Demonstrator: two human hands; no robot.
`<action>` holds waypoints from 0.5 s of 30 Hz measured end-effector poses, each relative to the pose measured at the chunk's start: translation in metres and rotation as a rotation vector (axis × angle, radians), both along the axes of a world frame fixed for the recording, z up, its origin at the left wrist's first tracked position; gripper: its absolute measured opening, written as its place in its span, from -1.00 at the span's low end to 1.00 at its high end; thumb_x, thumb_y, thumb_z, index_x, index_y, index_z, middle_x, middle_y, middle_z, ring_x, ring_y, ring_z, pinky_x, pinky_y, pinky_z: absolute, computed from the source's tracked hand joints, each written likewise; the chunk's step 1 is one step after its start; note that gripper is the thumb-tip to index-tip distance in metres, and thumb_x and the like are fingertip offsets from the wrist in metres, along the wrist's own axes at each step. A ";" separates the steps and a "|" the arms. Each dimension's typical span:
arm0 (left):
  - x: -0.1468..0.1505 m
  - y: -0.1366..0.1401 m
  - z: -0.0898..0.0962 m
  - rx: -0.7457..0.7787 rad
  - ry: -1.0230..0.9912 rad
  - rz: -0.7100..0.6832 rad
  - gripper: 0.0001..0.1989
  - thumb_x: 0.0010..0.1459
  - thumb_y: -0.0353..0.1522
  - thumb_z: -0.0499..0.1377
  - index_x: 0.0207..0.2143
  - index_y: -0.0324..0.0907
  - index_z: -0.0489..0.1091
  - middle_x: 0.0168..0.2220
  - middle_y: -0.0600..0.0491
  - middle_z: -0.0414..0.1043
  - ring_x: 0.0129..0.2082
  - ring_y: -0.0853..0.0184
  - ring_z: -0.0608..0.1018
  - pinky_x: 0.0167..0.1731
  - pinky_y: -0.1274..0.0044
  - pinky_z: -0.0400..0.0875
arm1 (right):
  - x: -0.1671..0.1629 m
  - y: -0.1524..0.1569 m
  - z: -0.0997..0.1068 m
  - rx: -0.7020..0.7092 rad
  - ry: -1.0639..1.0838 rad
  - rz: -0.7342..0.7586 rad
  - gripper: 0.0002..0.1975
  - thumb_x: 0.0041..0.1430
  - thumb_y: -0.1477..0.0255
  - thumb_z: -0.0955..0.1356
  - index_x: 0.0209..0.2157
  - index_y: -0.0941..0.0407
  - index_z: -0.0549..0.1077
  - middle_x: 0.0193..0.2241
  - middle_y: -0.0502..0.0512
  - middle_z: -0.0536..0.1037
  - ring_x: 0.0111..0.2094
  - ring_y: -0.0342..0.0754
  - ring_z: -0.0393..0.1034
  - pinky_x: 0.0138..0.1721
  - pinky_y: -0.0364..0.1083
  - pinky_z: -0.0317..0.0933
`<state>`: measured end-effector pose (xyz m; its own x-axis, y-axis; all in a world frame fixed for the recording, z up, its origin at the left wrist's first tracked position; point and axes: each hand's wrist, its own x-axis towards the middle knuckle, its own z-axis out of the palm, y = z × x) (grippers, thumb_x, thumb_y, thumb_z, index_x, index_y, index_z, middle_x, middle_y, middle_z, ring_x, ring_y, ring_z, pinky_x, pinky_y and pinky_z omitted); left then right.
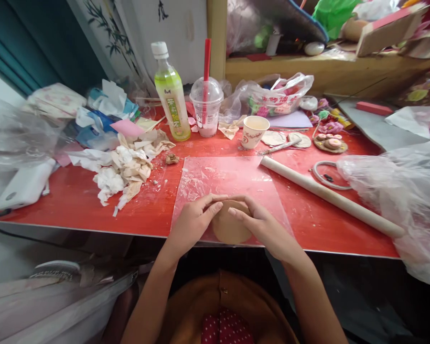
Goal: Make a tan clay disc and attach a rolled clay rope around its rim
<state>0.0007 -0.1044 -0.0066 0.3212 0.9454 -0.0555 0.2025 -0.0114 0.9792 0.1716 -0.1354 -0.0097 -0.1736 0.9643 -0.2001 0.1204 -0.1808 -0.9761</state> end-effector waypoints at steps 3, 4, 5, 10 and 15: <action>0.000 0.000 -0.003 -0.040 -0.080 0.078 -0.85 0.07 -0.30 0.22 -0.28 -0.09 0.55 -0.32 0.06 0.55 -0.28 0.30 0.54 -0.27 0.57 0.38 | 0.003 0.002 0.000 -0.063 0.071 -0.105 -0.42 0.11 0.11 0.34 0.12 0.00 0.17 -0.23 0.09 0.54 -0.18 0.03 0.45 -0.12 0.07 0.30; 0.001 0.000 -0.004 -0.066 -0.118 0.111 -0.83 0.05 -0.30 0.24 -0.27 -0.10 0.54 -0.32 0.06 0.55 -0.29 0.31 0.54 -0.29 0.59 0.39 | 0.005 0.003 0.001 -0.070 0.107 -0.127 -0.40 0.11 0.12 0.34 0.14 0.01 0.15 -0.29 0.08 0.55 -0.23 0.02 0.47 -0.19 0.04 0.33; 0.001 0.000 -0.004 -0.098 -0.161 0.151 -0.79 0.04 -0.29 0.25 -0.23 -0.11 0.53 -0.32 0.06 0.55 -0.29 0.32 0.55 -0.32 0.60 0.40 | 0.006 0.004 0.001 -0.066 0.145 -0.145 -0.39 0.11 0.13 0.35 0.14 0.02 0.14 -0.34 0.06 0.56 -0.26 0.01 0.48 -0.24 0.01 0.34; 0.003 -0.002 -0.003 -0.216 -0.231 0.139 -0.68 0.00 -0.27 0.29 -0.15 -0.16 0.51 -0.24 0.02 0.55 -0.22 0.32 0.54 -0.28 0.59 0.43 | 0.008 0.007 0.005 0.028 0.208 -0.195 -0.41 0.12 0.19 0.35 0.15 0.03 0.15 -0.40 0.03 0.57 -0.35 0.00 0.50 -0.32 -0.01 0.37; 0.006 -0.003 -0.006 -0.214 -0.311 0.197 -0.76 -0.02 -0.28 0.31 -0.28 -0.20 0.54 -0.29 0.03 0.56 -0.30 0.37 0.54 -0.29 0.60 0.43 | 0.008 0.007 0.003 0.038 0.214 -0.265 -0.43 0.10 0.19 0.37 0.12 0.03 0.23 -0.32 0.04 0.59 -0.27 -0.03 0.50 -0.20 -0.02 0.39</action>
